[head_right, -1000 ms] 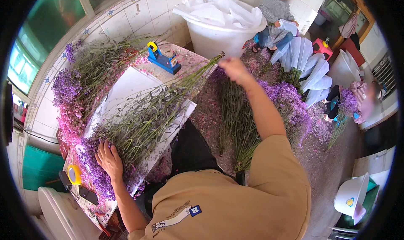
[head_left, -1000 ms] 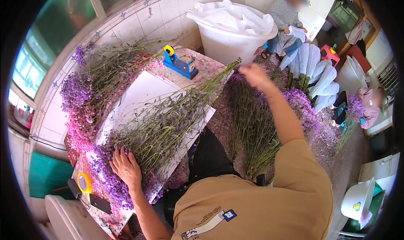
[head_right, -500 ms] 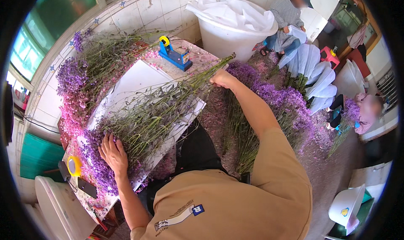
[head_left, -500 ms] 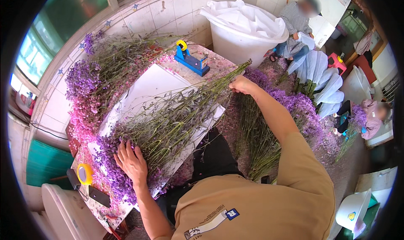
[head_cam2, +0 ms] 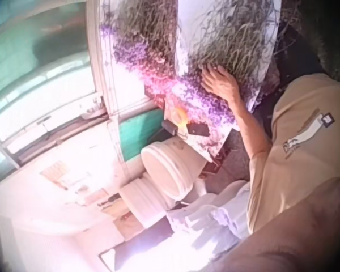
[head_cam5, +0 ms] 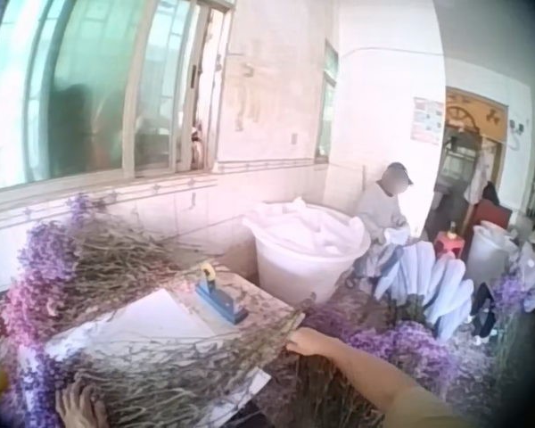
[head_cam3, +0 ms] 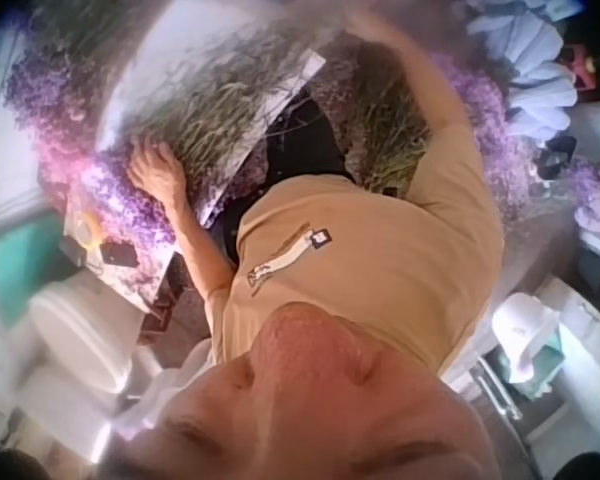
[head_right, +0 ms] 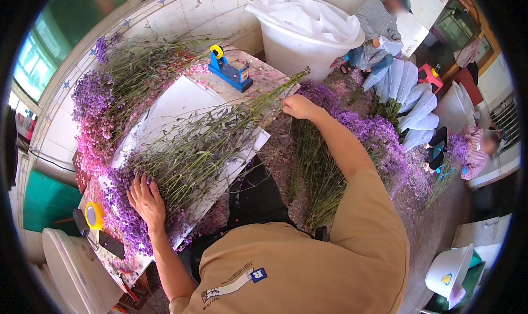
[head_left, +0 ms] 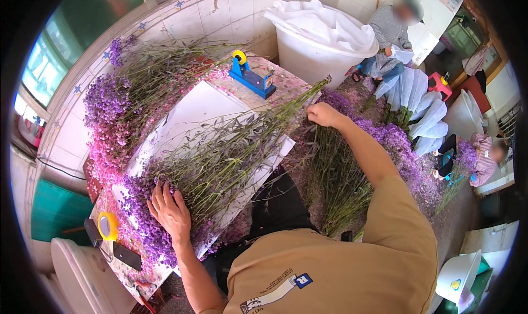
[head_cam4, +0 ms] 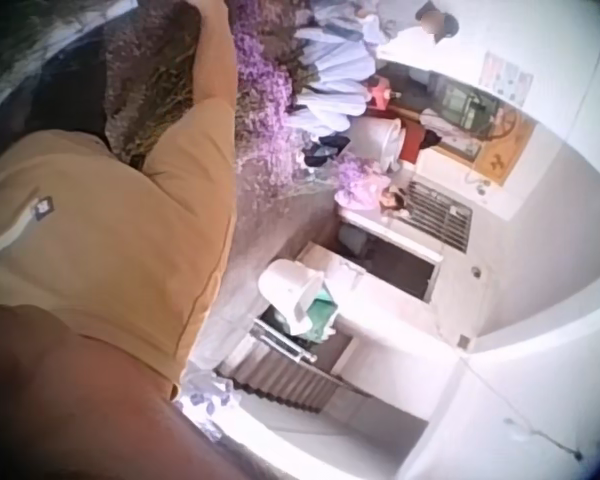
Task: The person gathers and arranges bundles of purple flowers on a table, then wraps them in white paper. They repeatedly adjust the flower heads and stems to form neat bouquets.
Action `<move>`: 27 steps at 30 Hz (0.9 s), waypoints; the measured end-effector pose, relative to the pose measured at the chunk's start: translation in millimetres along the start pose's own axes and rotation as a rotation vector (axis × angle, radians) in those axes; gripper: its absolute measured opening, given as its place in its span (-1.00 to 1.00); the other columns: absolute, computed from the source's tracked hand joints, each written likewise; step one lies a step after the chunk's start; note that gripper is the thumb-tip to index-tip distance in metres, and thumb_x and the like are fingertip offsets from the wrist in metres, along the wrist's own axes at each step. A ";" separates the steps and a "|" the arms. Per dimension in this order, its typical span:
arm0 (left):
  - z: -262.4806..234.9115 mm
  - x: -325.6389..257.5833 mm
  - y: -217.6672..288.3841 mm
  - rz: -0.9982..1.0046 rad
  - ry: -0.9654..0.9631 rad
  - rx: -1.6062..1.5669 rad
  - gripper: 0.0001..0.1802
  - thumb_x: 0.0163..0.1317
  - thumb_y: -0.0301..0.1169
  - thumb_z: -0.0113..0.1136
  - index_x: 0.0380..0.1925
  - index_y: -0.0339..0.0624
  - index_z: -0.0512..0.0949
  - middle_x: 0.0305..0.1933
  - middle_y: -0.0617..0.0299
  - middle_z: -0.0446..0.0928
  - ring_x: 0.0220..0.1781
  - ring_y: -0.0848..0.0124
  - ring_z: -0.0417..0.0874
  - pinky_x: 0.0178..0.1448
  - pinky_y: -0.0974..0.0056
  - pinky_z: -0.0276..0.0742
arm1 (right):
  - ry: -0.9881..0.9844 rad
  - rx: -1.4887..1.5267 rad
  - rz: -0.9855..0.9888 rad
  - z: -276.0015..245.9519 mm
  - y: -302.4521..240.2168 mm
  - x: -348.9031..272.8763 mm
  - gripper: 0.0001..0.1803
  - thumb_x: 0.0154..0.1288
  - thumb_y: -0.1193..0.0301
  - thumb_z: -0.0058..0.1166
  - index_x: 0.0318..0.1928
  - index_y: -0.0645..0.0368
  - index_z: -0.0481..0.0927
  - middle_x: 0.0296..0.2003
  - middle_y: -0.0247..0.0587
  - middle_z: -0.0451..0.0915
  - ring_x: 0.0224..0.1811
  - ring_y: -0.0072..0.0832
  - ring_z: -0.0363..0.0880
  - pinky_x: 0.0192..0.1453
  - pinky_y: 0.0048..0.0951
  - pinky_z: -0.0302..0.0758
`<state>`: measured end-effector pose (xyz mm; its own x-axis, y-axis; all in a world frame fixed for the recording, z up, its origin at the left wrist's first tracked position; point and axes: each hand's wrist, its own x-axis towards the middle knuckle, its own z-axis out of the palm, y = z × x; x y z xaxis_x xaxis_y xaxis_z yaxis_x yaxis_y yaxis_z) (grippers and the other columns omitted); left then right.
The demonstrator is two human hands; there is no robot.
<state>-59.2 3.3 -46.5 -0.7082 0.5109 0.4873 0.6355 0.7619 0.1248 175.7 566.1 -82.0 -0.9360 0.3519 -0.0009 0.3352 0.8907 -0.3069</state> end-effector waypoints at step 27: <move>-12.2 21.2 -19.8 -0.088 -0.112 -0.137 -0.50 0.54 -0.09 0.11 0.30 -0.15 0.54 0.40 0.06 0.52 0.48 0.06 0.45 0.62 -0.28 0.05 | 0.401 1.121 0.577 -130.9 -44.8 -139.1 -0.75 0.53 0.15 0.17 -0.13 0.04 0.55 -0.62 -0.61 0.26 -0.70 -0.74 0.12 -0.66 -0.56 0.01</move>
<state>-83.1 -5.8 -28.1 -0.7881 0.4915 0.3706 0.5998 0.7484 0.2830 304.9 514.9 56.6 -0.5282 0.8308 -0.1755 0.2209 -0.0652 -0.9731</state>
